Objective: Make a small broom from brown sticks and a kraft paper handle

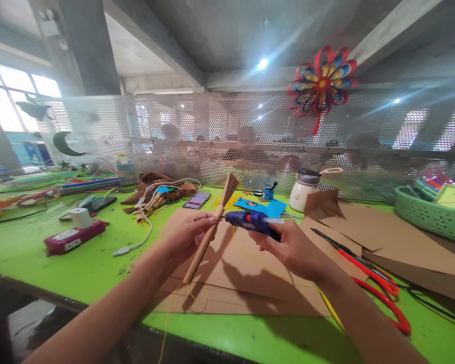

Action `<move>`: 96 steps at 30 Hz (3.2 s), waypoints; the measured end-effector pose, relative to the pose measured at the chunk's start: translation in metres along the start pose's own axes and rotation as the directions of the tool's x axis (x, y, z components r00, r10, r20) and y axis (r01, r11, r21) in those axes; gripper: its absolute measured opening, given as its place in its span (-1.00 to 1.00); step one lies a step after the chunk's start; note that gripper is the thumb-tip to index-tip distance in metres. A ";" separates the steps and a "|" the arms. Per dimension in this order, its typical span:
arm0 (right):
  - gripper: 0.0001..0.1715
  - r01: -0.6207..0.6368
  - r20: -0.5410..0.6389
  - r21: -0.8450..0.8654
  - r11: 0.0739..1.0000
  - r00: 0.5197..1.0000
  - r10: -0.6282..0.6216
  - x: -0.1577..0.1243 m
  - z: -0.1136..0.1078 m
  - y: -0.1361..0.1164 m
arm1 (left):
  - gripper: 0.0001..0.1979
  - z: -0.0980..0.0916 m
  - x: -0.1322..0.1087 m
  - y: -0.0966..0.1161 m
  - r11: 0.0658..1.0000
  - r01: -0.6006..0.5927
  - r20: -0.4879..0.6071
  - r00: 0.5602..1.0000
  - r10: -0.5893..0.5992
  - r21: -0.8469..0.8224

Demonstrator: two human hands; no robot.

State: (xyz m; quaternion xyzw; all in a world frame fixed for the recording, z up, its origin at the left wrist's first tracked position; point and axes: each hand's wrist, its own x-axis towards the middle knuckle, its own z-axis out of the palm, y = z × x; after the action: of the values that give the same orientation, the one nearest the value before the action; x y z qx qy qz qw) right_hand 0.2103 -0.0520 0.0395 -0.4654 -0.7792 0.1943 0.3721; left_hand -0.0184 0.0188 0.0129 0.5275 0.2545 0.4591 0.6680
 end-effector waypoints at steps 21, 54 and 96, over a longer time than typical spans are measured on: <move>-0.57 -0.020 0.117 0.036 0.999 0.993 0.016 -0.003 0.000 0.001 | -0.82 -0.001 0.001 0.002 0.999 0.023 -0.051 0.998 -0.022 0.025; -0.76 -0.177 -0.244 -0.460 0.870 0.967 0.068 0.027 0.018 0.077 | -0.80 -0.002 0.001 0.000 0.892 -0.008 0.030 1.000 -0.006 0.452; -0.65 0.272 0.235 -0.454 0.849 0.955 -0.180 -0.040 0.038 0.039 | -0.95 0.012 -0.007 -0.020 0.241 -0.424 0.453 0.888 -0.080 0.873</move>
State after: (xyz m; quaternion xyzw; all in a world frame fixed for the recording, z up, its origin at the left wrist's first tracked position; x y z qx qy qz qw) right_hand 0.2152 -0.0660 -0.0262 -0.4280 -0.8832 -0.0085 0.1915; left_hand -0.0046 0.0064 -0.0026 0.9297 0.2727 0.1604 0.1888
